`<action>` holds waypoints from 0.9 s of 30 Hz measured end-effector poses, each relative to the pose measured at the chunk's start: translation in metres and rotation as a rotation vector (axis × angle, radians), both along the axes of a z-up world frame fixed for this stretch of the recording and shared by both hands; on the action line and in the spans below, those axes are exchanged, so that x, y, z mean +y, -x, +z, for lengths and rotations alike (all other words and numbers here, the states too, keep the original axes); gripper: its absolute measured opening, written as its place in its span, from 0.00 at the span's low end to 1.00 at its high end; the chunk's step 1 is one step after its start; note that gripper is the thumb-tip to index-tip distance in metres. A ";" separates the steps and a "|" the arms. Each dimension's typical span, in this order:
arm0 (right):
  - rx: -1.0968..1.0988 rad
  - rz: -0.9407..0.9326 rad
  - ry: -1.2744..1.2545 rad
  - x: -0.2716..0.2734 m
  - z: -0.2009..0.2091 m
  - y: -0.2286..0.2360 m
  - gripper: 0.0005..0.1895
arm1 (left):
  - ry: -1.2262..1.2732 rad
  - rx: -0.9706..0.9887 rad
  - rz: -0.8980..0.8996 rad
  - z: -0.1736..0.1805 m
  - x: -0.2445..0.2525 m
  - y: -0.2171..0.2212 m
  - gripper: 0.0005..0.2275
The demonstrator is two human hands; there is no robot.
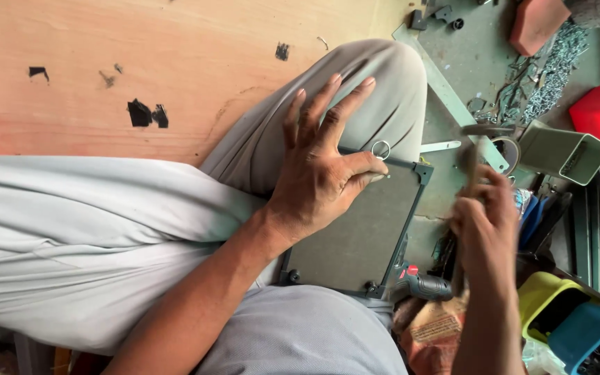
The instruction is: Assembling a small picture frame by attaching corner pieces, a backing board, and a hanging ring using a power drill and a hammer.
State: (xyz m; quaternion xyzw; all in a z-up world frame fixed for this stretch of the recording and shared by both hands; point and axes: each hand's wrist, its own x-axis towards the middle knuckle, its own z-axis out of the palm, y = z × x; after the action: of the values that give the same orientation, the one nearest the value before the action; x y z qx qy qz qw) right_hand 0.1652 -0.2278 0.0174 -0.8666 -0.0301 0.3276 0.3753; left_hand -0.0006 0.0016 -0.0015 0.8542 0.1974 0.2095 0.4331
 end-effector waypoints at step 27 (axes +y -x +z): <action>-0.938 0.868 -0.050 -0.013 0.063 0.034 0.08 | 0.009 -0.014 0.016 -0.003 0.002 -0.001 0.04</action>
State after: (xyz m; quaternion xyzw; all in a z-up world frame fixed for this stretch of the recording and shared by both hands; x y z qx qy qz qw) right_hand 0.1311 -0.2412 0.0805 -0.8178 -0.5470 0.0346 0.1754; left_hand 0.0000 0.0033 -0.0043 0.8492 0.2022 0.2179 0.4365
